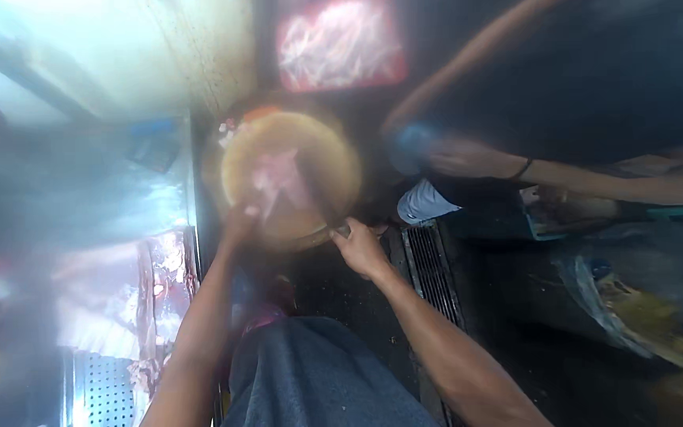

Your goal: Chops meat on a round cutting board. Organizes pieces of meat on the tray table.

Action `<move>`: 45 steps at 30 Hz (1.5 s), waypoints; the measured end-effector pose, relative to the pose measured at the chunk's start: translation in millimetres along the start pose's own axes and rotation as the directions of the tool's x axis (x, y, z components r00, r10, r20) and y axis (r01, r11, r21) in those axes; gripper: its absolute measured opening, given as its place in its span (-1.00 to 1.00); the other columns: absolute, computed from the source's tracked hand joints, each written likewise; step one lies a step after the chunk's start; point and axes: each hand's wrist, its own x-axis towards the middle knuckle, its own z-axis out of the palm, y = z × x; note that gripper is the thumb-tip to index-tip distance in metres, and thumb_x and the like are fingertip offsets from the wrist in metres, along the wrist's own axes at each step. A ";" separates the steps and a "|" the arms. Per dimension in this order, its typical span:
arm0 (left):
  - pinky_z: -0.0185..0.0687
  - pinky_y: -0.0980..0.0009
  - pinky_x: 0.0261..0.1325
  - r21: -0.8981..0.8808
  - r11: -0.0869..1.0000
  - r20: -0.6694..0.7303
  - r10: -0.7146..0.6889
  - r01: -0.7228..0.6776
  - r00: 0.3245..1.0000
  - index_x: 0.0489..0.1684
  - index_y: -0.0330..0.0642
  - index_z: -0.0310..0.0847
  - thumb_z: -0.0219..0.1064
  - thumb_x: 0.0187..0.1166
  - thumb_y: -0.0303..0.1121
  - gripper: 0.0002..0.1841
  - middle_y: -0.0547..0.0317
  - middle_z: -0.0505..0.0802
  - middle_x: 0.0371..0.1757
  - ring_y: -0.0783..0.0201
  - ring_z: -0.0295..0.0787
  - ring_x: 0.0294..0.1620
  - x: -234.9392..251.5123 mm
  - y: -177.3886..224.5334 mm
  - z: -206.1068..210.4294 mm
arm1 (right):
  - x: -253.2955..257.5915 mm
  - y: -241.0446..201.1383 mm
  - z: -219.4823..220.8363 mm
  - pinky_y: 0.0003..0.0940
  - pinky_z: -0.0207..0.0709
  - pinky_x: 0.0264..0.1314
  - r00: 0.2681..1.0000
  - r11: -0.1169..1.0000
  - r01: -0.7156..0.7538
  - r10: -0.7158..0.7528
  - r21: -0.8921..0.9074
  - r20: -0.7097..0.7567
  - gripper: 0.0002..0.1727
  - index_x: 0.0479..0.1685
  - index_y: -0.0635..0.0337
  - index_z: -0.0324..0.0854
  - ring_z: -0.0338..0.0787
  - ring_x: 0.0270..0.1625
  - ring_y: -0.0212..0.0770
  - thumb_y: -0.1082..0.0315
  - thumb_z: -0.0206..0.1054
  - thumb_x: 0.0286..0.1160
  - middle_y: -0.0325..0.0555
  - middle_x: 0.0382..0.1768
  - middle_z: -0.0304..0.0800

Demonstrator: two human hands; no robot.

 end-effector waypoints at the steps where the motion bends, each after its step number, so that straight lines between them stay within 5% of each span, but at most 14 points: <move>1: 0.87 -0.01 -0.06 -0.030 0.999 -0.034 -0.027 0.026 0.999 0.57 -0.22 0.44 0.46 0.57 -0.24 -0.41 -0.26 0.84 0.07 -0.04 0.90 -0.20 -0.2 -4.7 -6.9 | 0.1 -16.5 -7.7 0.12 0.67 -0.02 0.998 0.998 0.050 -0.049 0.028 -0.032 -0.63 0.19 0.20 0.63 0.80 -0.20 0.00 0.08 0.33 0.70 0.05 -0.26 0.78; 5: 0.87 0.02 -0.11 -0.125 0.991 -0.146 -0.059 0.041 0.987 0.32 -0.27 0.58 0.49 0.55 -0.15 -0.51 -0.18 0.87 -0.03 0.03 0.89 -0.26 2.0 -20.8 -9.1 | 4.9 -84.5 -17.4 -0.10 0.70 -0.48 0.867 0.892 0.430 -0.364 0.142 -0.340 -0.60 0.24 0.17 0.60 0.74 -0.49 -0.17 0.04 0.30 0.71 -0.07 -0.37 0.75; 7: 0.87 -0.01 -0.09 -0.078 0.996 -0.150 -0.056 0.045 0.987 0.36 -0.25 0.56 0.52 0.51 -0.12 -0.46 -0.16 0.86 -0.02 0.02 0.89 -0.24 1.3 -22.6 -3.5 | 15.8 -104.8 3.8 -0.14 0.69 -0.50 0.802 0.824 0.531 -0.413 0.198 -0.432 -0.57 0.32 0.15 0.55 0.73 -0.50 -0.20 0.04 0.29 0.71 -0.05 -0.34 0.74; 10: 0.77 -0.19 -0.02 0.146 0.989 -0.211 0.001 0.030 0.978 0.31 -0.29 0.60 0.55 0.45 -0.13 -0.45 -0.19 0.85 -0.11 -0.11 0.84 -0.15 0.2 -17.1 3.7 | 54.6 -72.6 79.5 0.06 0.71 -0.41 0.872 0.901 0.426 -0.385 0.081 -0.304 -0.56 0.19 0.24 0.56 0.78 -0.44 0.00 0.00 0.25 0.73 0.06 -0.38 0.74; 12: 0.75 -0.24 0.03 0.244 0.969 -0.239 0.018 0.042 0.971 0.21 -0.28 0.67 0.45 0.54 -0.14 -0.57 -0.20 0.86 -0.13 -0.15 0.85 -0.10 0.6 -13.9 4.6 | 75.3 -35.1 116.7 0.25 0.73 -0.01 0.981 0.974 0.195 -0.196 -0.115 0.005 -0.53 0.23 0.23 0.58 0.86 -0.07 0.17 -0.03 0.19 0.75 0.18 -0.12 0.81; 14: 0.72 -0.24 0.08 0.260 0.963 -0.242 0.000 0.065 0.970 0.14 -0.28 0.71 0.42 0.57 -0.14 -0.62 -0.20 0.86 -0.14 -0.15 0.85 -0.07 0.3 -10.6 -0.6 | 77.3 -28.2 115.9 0.23 0.69 0.22 0.988 0.965 0.042 -0.002 -0.258 0.154 -0.52 0.29 0.23 0.57 0.84 0.19 0.17 0.00 0.11 0.76 0.18 0.09 0.82; 18: 0.82 -0.12 0.04 0.069 0.994 -0.239 -0.064 0.082 0.969 0.18 -0.25 0.67 0.45 0.57 -0.07 -0.56 -0.13 0.88 -0.13 -0.03 0.89 -0.16 2.5 -27.7 -4.1 | 69.7 -46.9 79.4 0.26 0.67 0.15 0.997 0.987 -0.010 0.023 -0.159 0.080 -0.52 0.22 0.27 0.62 0.85 0.04 0.21 -0.01 0.17 0.76 0.23 -0.09 0.83; 23: 0.90 0.04 -0.07 -0.211 0.973 -0.277 -0.147 0.089 0.950 0.08 -0.31 0.68 0.50 0.53 -0.13 -0.59 -0.08 0.88 -0.19 0.08 0.91 -0.27 6.2 -36.2 3.5 | 51.9 -103.6 55.4 0.11 0.71 -0.37 0.943 0.957 0.266 -0.232 0.119 -0.241 -0.57 0.14 0.17 0.60 0.79 -0.42 -0.01 -0.05 0.24 0.74 0.01 -0.39 0.75; 25: 0.90 0.06 -0.11 -0.216 0.972 -0.294 -0.152 0.090 0.944 0.03 -0.30 0.69 0.50 0.53 -0.19 -0.65 -0.06 0.88 -0.24 0.11 0.90 -0.31 5.4 -33.8 8.0 | 50.2 -97.5 86.5 0.12 0.76 -0.17 0.945 0.952 0.282 -0.254 0.118 -0.205 -0.53 0.26 0.26 0.57 0.84 -0.27 0.03 0.01 0.24 0.74 0.08 -0.27 0.79; 29: 0.75 -0.07 0.05 -0.102 0.985 -0.333 -0.165 0.139 0.928 0.00 -0.26 0.75 0.49 0.49 -0.20 -0.68 -0.08 0.88 -0.20 0.03 0.86 -0.13 -2.1 -13.6 10.1 | 59.7 -57.4 135.6 0.18 0.67 0.28 0.974 0.981 0.026 0.019 -0.192 0.227 -0.51 0.31 0.29 0.57 0.82 0.23 0.15 0.04 0.09 0.77 0.19 0.11 0.80; 33: 0.84 0.14 -0.17 -0.218 0.974 -0.196 0.010 -0.054 0.981 0.03 -0.30 0.72 0.44 0.57 -0.28 -0.73 -0.04 0.88 -0.26 0.15 0.85 -0.36 0.2 8.1 -1.0 | 72.0 -33.6 108.8 0.20 0.67 0.25 0.983 0.992 -0.035 0.057 -0.123 0.177 -0.52 0.25 0.33 0.61 0.84 0.14 0.17 0.05 0.17 0.73 0.23 0.04 0.81; 37: 0.79 0.00 -0.07 0.205 0.968 0.122 0.119 -0.143 0.985 0.18 -0.20 0.74 0.44 0.60 -0.22 -0.68 -0.09 0.89 -0.12 0.06 0.86 -0.23 19.7 55.6 -29.6 | 80.6 -15.3 72.9 0.16 0.62 0.31 0.991 0.995 -0.025 0.038 -0.101 0.128 -0.54 0.20 0.31 0.65 0.82 0.17 0.14 0.05 0.22 0.72 0.22 0.05 0.80; 40: 0.59 -0.32 0.40 0.465 0.871 0.134 0.109 -0.160 0.985 0.54 -0.24 0.54 0.50 0.55 -0.17 -0.40 -0.29 0.84 0.20 -0.26 0.79 0.26 48.5 62.2 -39.1 | 70.1 -32.7 48.3 0.19 0.67 0.15 0.992 0.998 -0.028 0.035 -0.060 0.119 -0.59 0.11 0.26 0.68 0.84 -0.02 0.11 0.05 0.27 0.71 0.17 -0.13 0.81; 45: 0.74 -0.19 0.17 0.343 0.939 -0.144 0.093 -0.038 0.985 0.22 -0.21 0.72 0.35 0.68 -0.13 -0.63 -0.11 0.91 -0.03 -0.08 0.88 -0.02 25.4 34.6 -43.8 | 44.8 -93.3 9.6 0.14 0.64 -0.47 0.978 0.976 0.152 -0.126 0.155 -0.166 -0.57 0.11 0.14 0.63 0.73 -0.50 0.03 -0.08 0.26 0.72 0.04 -0.42 0.72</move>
